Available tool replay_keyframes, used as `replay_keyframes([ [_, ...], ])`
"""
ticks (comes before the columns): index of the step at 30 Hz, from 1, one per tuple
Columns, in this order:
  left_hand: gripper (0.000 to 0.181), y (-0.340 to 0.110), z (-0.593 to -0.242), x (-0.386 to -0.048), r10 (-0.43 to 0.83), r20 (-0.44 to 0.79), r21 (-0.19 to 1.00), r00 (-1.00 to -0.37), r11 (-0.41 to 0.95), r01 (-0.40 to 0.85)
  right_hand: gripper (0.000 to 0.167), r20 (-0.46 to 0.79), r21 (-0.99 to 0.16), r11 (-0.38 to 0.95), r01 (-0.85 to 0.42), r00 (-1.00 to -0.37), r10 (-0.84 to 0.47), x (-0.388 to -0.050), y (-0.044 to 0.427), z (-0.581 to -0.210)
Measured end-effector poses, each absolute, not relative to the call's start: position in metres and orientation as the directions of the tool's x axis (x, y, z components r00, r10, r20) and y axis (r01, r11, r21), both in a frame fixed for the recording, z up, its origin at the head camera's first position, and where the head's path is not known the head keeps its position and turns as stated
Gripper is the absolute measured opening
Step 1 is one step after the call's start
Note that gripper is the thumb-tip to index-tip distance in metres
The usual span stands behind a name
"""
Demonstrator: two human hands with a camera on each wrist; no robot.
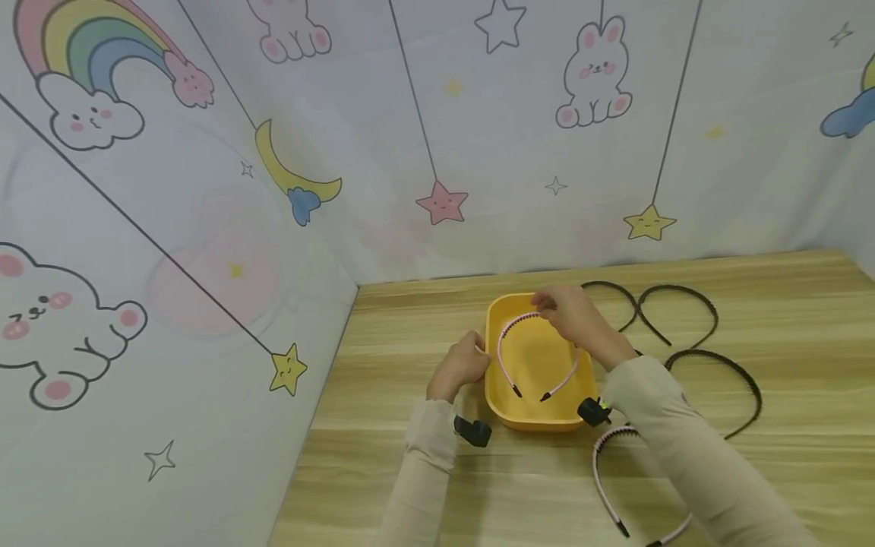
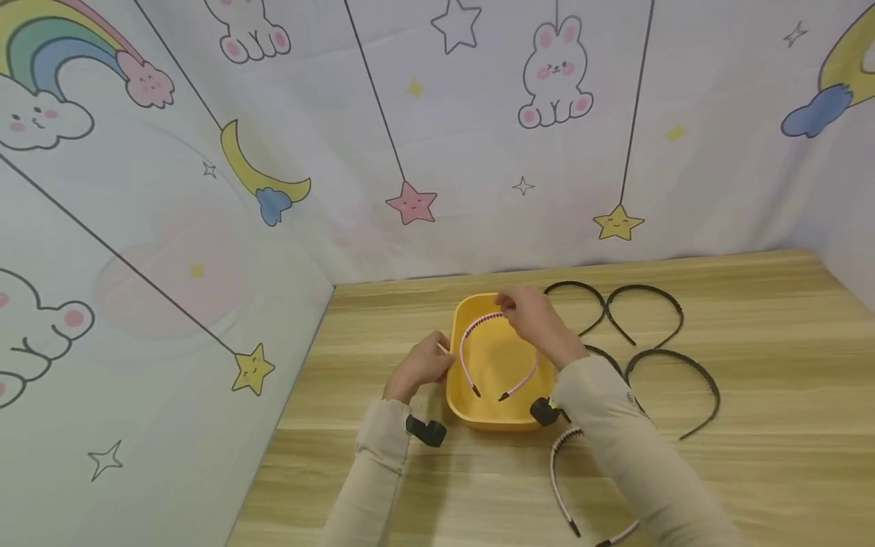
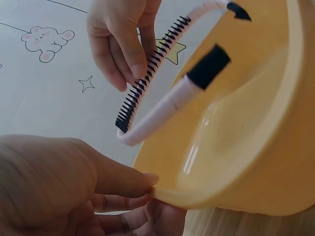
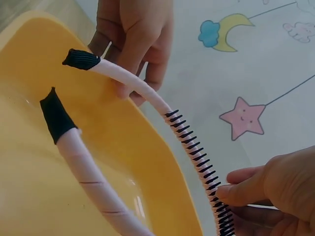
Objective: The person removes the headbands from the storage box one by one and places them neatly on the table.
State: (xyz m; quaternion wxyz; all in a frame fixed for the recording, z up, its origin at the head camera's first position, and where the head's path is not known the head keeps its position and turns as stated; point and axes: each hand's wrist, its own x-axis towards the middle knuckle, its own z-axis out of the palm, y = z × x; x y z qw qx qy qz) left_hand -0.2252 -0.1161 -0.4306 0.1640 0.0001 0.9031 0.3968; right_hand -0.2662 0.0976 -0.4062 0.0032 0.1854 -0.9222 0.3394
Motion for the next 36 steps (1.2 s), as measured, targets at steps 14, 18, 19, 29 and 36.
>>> replay_keyframes([
  [14, 0.018, -0.116, -0.432, -0.226, 0.129, -0.290, 0.721, -0.948, 0.681, -0.128, 0.021, 0.183, -0.594, 0.686, -0.421, -0.901, -0.394, -0.242, 0.124, -0.393],
  [18, 0.018, -0.116, -0.432, -0.226, 0.135, -0.293, 0.725, -0.947, 0.677, -0.128, 0.021, 0.203, -0.578, 0.682, -0.449, -0.888, -0.413, -0.233, 0.136, -0.394],
  [19, 0.019, -0.116, -0.432, -0.225, 0.135, -0.292, 0.725, -0.947, 0.676, -0.127, 0.021, 0.210, -0.573, 0.679, -0.459, -0.883, -0.419, -0.230, 0.140, -0.395],
  [29, 0.019, -0.116, -0.431, -0.224, 0.132, -0.297, 0.736, -0.946, 0.663, -0.138, 0.021, 0.237, -0.571, 0.676, -0.466, -0.882, -0.408, -0.201, 0.175, -0.406],
  [36, 0.023, -0.117, -0.431, -0.224, 0.139, -0.308, 0.748, -0.941, 0.647, -0.149, 0.021, 0.294, -0.514, 0.694, -0.504, -0.864, -0.409, -0.183, 0.205, -0.419],
])
